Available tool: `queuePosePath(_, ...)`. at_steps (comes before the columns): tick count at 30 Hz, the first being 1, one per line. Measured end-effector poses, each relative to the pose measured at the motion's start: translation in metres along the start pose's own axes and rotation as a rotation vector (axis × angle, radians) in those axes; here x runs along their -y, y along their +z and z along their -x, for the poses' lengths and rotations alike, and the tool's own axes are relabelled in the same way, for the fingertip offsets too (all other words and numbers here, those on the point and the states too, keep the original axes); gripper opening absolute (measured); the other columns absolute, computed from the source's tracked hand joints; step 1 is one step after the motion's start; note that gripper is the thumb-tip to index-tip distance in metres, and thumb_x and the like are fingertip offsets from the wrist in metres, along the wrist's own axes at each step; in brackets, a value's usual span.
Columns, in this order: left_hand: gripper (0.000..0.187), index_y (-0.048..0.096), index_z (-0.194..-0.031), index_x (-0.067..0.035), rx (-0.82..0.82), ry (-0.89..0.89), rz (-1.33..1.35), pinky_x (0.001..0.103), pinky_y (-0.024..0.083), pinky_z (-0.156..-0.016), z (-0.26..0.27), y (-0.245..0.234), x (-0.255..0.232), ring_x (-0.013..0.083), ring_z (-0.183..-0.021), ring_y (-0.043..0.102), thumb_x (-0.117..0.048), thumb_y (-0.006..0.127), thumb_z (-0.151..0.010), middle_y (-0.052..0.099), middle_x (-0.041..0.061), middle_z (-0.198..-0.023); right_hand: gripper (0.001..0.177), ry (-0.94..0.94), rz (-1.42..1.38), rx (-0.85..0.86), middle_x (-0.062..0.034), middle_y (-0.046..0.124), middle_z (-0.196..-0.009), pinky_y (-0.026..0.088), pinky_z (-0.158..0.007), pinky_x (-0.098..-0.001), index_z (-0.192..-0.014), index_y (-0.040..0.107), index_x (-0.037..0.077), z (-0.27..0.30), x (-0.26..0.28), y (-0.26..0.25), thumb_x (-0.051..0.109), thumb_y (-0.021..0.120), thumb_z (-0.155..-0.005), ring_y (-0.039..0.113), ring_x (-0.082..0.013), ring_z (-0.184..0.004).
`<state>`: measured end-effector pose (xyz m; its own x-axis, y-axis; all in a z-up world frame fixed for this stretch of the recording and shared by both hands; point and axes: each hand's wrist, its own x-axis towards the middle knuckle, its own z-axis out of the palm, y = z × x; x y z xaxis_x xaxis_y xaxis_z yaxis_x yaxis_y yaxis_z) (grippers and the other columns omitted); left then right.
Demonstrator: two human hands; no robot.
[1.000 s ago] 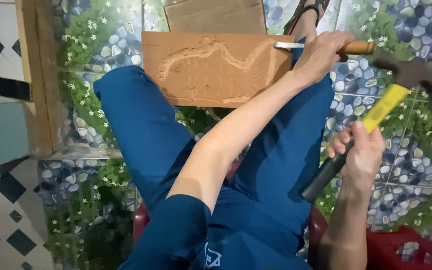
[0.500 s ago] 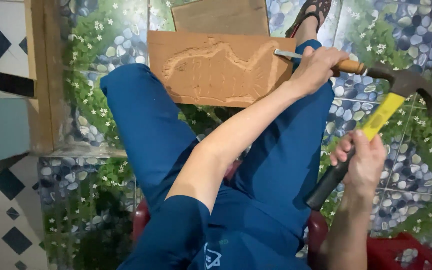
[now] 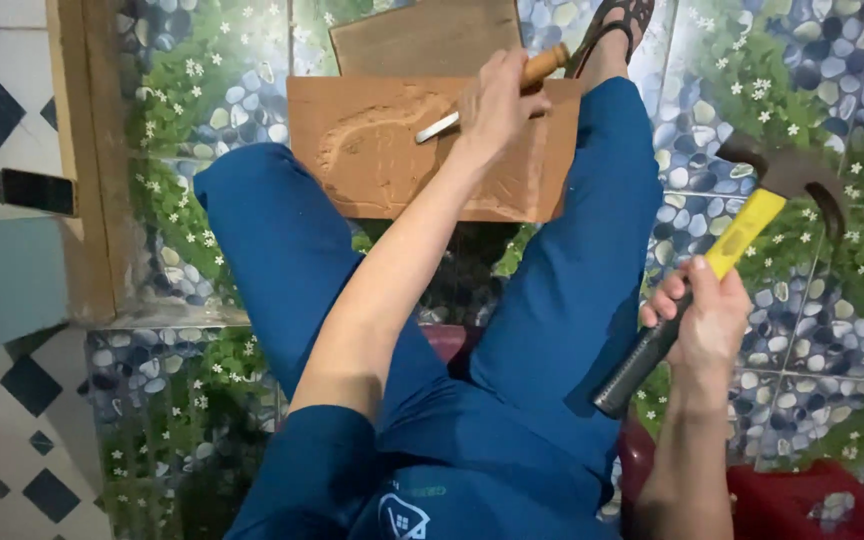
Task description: The person carves a fish design into a wooden block using a hammer and chisel while sitting on the floor.
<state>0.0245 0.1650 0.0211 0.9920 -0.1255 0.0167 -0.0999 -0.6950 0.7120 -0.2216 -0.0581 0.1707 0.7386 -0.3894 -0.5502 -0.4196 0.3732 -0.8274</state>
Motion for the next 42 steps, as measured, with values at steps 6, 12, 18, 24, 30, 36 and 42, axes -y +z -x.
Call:
queuePosePath(6, 0.022, 0.048, -0.088, -0.007, -0.032, -0.145, 0.468, 0.020, 0.052, -0.053, -0.004, -0.018, -0.019, 0.0191, -0.078, 0.077, 0.008, 0.064, -0.092, 0.051, 0.010, -0.096, 0.021, 0.046, 0.010, 0.017, 0.0011, 0.041, -0.071, 0.038, -0.044, -0.0276, -0.093, 0.043, 0.015, -0.002, -0.001, 0.007, 0.021, 0.051, -0.112, 0.039, -0.0098, -0.051)
queuePosePath(12, 0.030, 0.056, -0.094, -0.015, -0.120, -0.001, 0.033, 0.044, 0.041, -0.058, -0.005, -0.026, 0.004, 0.0312, -0.075, 0.061, -0.030, 0.080, -0.084, 0.065, 0.010, -0.089, 0.017, 0.007, 0.037, 0.023, -0.0017, 0.041, -0.075, 0.040, -0.046, -0.0297, -0.101, 0.046, 0.011, -0.007, -0.008, -0.003, 0.023, 0.052, -0.113, 0.039, -0.0122, -0.054)
queuePosePath(18, 0.059, 0.051, -0.102, -0.015, -0.094, -0.008, -0.111, 0.045, 0.037, -0.059, -0.005, -0.019, 0.007, 0.0312, -0.077, 0.061, -0.050, 0.091, -0.078, 0.064, 0.006, -0.092, 0.019, 0.056, 0.009, 0.028, -0.0027, 0.042, -0.074, 0.041, -0.044, -0.0299, -0.099, 0.047, 0.009, -0.006, -0.012, 0.004, 0.022, 0.051, -0.113, 0.040, -0.0126, -0.052)
queuePosePath(24, 0.047, 0.053, -0.104, -0.016, -0.084, -0.026, -0.076, 0.044, 0.041, -0.062, -0.004, -0.019, 0.006, 0.0315, -0.080, 0.064, -0.039, 0.087, -0.081, 0.066, 0.007, -0.095, 0.019, 0.042, -0.014, 0.052, -0.0025, 0.043, -0.074, 0.041, -0.043, -0.0287, -0.098, 0.046, 0.010, -0.008, -0.014, 0.004, 0.021, 0.052, -0.112, 0.040, -0.0119, -0.051)
queuePosePath(30, 0.052, 0.048, -0.107, -0.015, -0.005, -0.019, -0.102, 0.045, 0.038, -0.061, 0.000, -0.023, 0.008, 0.0338, -0.080, 0.059, -0.029, 0.091, -0.082, 0.058, 0.007, -0.095, 0.019, 0.097, -0.012, -0.004, -0.0030, 0.042, -0.073, 0.039, -0.042, -0.0301, -0.098, 0.045, 0.010, -0.009, -0.018, 0.005, 0.021, 0.053, -0.111, 0.039, -0.0127, -0.050)
queuePosePath(36, 0.033, 0.061, -0.111, -0.017, -0.020, 0.029, 0.063, 0.054, 0.047, -0.066, 0.038, -0.047, -0.018, 0.0425, -0.087, 0.063, -0.013, 0.080, -0.085, 0.053, 0.011, -0.101, 0.017, 0.067, 0.002, 0.032, -0.0008, 0.043, -0.073, 0.040, -0.043, -0.0281, -0.096, 0.047, 0.012, 0.003, -0.009, 0.004, 0.018, 0.051, -0.112, 0.038, -0.0109, -0.050)
queuePosePath(42, 0.026, 0.060, -0.074, -0.009, -0.054, 0.326, 0.074, 0.047, 0.050, -0.057, 0.072, -0.052, -0.072, 0.0301, -0.080, 0.059, -0.011, 0.086, -0.079, 0.048, 0.007, -0.093, 0.014, -0.015, 0.039, 0.123, 0.0045, 0.045, -0.075, 0.046, -0.044, -0.0227, -0.103, 0.046, 0.014, 0.027, 0.008, -0.009, 0.020, 0.046, -0.116, 0.044, -0.0065, -0.053)
